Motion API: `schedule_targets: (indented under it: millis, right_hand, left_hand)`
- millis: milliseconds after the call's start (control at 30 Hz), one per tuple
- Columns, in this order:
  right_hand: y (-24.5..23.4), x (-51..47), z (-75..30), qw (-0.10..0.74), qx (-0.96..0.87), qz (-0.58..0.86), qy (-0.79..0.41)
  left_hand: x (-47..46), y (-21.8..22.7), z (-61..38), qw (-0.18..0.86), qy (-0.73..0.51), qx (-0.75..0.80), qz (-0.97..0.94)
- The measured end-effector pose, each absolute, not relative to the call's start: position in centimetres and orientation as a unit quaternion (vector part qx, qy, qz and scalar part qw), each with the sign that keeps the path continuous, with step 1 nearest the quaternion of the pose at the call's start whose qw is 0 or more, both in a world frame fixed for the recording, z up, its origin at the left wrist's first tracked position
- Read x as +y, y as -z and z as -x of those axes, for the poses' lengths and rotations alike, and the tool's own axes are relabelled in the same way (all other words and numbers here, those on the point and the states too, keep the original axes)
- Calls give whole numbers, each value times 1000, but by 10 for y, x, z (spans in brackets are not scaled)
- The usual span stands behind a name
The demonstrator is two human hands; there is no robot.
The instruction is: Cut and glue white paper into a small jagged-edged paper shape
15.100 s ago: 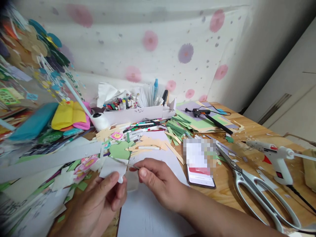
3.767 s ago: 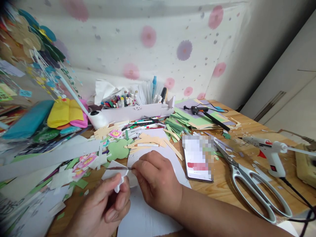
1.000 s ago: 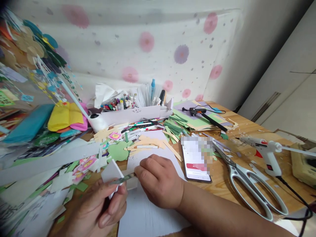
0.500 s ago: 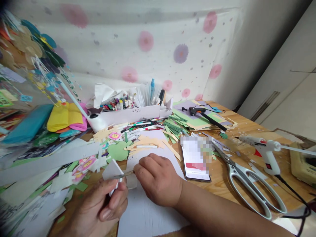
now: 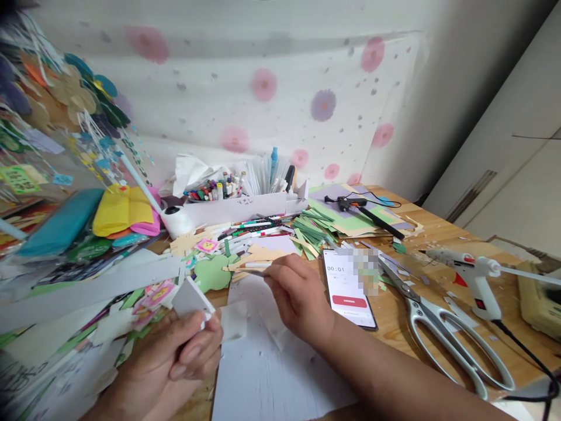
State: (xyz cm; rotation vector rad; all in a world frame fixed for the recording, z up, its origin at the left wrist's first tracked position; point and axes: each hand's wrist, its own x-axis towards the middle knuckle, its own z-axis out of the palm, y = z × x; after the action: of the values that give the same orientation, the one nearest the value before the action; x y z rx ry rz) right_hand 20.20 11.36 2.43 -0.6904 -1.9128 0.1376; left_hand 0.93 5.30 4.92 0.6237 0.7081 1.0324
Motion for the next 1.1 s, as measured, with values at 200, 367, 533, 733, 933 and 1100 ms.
schedule_targets:
  millis: [200,367,533,733,933,1100]
  right_hand:
    - [-37,103,-197,468,-828,206,-228]
    - [-39,100,-197,434,-839,196,-262]
    - [-38,99,-196,422,-838,186,-292]
    - [-38,96,-193,413,-834,181,-318]
    - [-40,93,-191,401,-834,180,-333]
    - [-43,91,-191,387,-840,179,-336]
  left_hand:
    - [52,-44,-14,755,-421,377,-333]
    - [54,-45,-13,730,-401,408,-374]
    - [55,-43,-13,719,-417,418,-368]
    - [53,-43,-16,729,-411,412,-360]
    - [52,-44,-16,739,-395,418,-350]
    - [51,-46,-18,733,-405,431,-337]
